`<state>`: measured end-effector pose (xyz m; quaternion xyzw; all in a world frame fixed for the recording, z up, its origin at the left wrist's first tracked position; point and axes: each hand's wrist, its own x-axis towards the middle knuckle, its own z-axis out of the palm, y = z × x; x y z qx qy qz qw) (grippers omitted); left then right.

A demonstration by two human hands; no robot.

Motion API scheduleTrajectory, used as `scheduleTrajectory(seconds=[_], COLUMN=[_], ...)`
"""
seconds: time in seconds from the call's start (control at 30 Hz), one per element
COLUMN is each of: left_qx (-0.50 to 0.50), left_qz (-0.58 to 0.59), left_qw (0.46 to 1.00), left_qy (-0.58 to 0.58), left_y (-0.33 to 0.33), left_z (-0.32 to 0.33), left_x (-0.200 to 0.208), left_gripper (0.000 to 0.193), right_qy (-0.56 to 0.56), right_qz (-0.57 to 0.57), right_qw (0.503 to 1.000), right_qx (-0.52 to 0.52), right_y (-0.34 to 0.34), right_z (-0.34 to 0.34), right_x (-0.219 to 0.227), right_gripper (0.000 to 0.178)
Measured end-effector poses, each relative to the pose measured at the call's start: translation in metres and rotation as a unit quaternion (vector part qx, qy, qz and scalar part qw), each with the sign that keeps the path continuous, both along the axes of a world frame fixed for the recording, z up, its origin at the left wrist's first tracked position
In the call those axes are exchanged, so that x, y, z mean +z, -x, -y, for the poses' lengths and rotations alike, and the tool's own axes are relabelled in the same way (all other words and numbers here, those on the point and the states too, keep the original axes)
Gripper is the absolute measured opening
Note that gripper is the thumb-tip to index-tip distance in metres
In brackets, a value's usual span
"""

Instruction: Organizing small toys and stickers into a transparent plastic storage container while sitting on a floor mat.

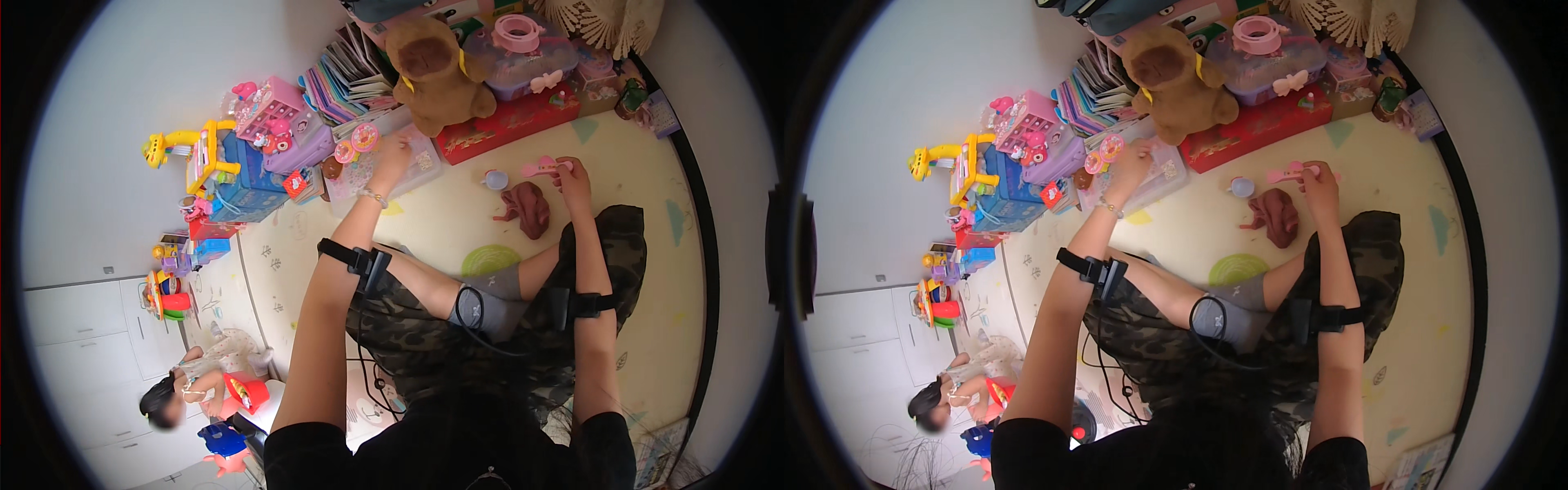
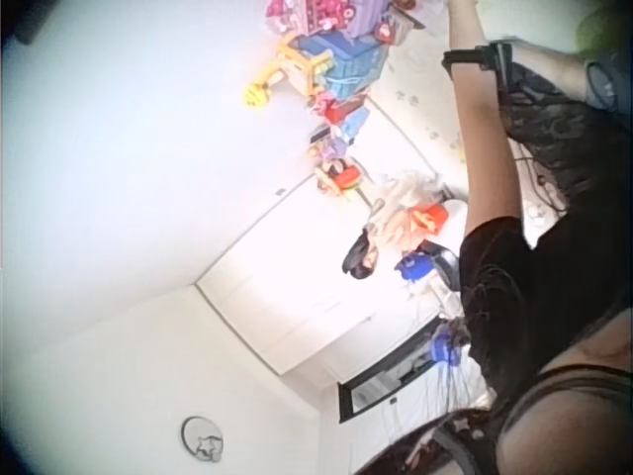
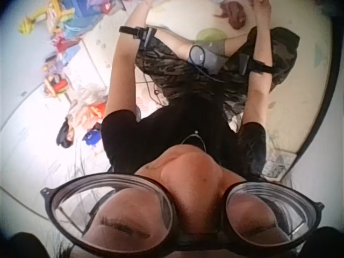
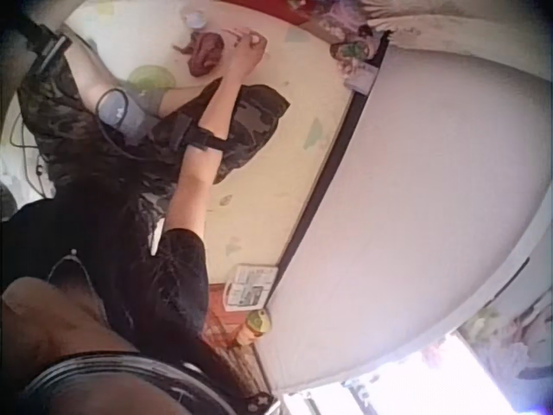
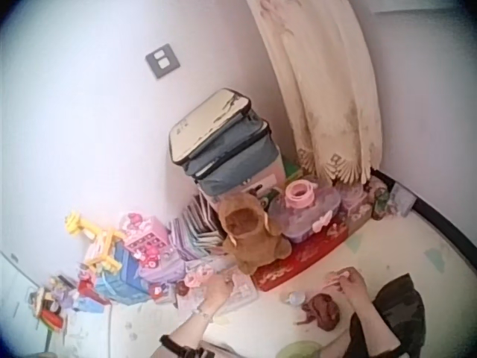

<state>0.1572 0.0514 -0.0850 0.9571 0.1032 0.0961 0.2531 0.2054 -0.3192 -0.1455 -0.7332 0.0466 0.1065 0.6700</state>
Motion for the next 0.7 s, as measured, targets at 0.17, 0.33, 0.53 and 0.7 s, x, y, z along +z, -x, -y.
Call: scheduleTrajectory(seconds=[0.17,0.33,0.53,0.7], left_qx=[0.058,0.071,0.079,0.047], left_qz=[-0.033,0.125,0.078,0.05], left_qw=[0.998,0.981,0.992,0.996], left_qy=[-0.02,-0.134,-0.065,-0.049], left_y=[-0.006,-0.022,-0.029,-0.025], left_z=[-0.008,0.013,0.009,-0.002], left_x=[-0.007,-0.037,-0.036,-0.043], left_gripper=[0.032,0.026,0.012,0.017], right_qy=[0.163,0.254,0.253,0.266], right_qz=[0.084,0.077,0.033,0.079], right_qw=[0.981,0.955,0.956,0.953], right_qx=[0.067,0.13,0.145,0.118], right_y=[0.003,0.011,0.013,0.015], right_z=[-0.007,-0.005,-0.007,-0.012], right_x=[-0.021,-0.017,-0.009,-0.007], right_gripper=[0.025,0.026,0.027,0.026])
